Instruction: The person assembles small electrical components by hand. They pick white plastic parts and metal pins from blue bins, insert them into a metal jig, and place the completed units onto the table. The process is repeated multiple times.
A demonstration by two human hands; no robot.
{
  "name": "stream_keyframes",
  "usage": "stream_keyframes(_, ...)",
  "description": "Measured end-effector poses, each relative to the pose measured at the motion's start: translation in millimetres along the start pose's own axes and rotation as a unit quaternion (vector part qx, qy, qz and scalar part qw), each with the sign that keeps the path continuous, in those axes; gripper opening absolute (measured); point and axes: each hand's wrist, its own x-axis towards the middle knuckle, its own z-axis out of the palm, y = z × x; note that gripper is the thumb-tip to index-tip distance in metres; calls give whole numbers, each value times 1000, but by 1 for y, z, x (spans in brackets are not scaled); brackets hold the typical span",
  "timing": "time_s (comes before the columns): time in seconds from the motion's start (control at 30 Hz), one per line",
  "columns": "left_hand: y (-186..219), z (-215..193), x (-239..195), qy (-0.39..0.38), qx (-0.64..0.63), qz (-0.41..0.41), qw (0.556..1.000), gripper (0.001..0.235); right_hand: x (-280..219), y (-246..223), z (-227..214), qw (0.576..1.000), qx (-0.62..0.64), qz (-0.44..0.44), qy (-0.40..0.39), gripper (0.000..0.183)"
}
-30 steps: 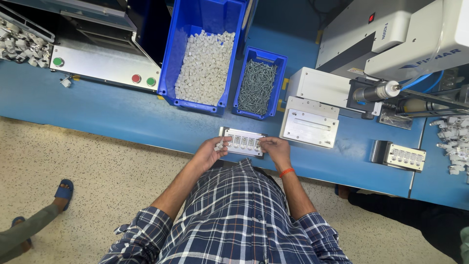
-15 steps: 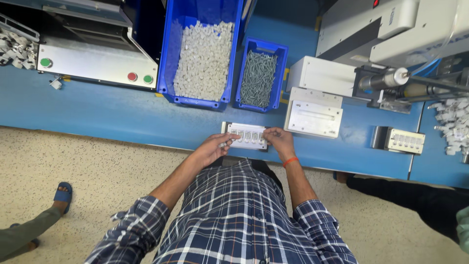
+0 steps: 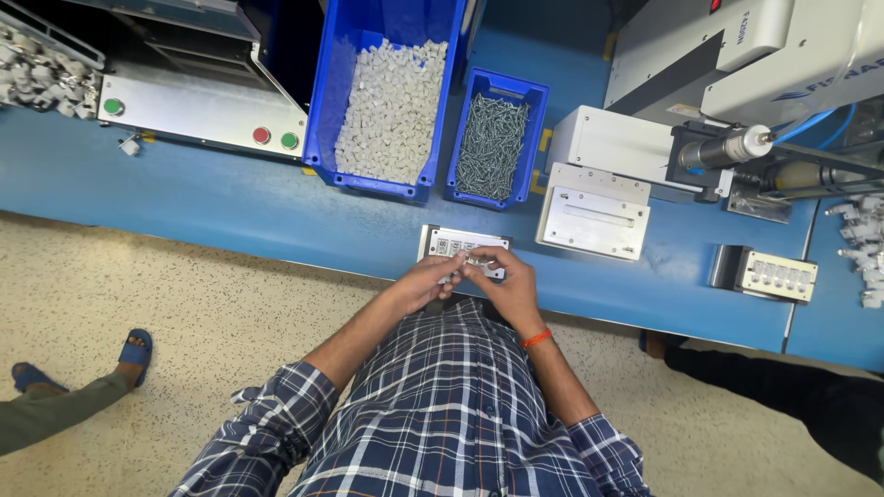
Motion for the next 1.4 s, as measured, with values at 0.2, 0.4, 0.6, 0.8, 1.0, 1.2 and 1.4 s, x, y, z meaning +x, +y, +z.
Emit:
stream_keyframes(0.2, -6, 22, 4, 20, 10, 20, 1000, 44, -1, 21, -8, 998, 25, 50, -32, 25)
stream_keyframes(0.4, -9, 35, -4, 82, -28, 24, 996, 46, -6, 76, -11, 977, 177, 114, -40, 25)
stream_keyframes(0.6, -20, 27, -11, 136, -92, 58, 985, 30, -3, 112, -12, 960, 171, 219, -28, 19)
stream_keyframes(0.8, -26, 18, -20, 167, -106, 95, 976, 20, 9, 98, -12, 982, 123, 142, -9, 15)
stream_keyframes(1.0, -11, 3, -21, 161, -76, 71, 981, 21, 24, 82, -5, 983, -20, 183, -26, 18)
stream_keyframes(1.2, 7, -24, -25, 146, -58, 60, 986, 26, 29, 79, 5, 973, -109, 201, -11, 17)
stream_keyframes(1.4, 15, -47, -23, 108, -62, 58, 990, 28, 36, 99, 3, 966, -144, 213, -26, 21)
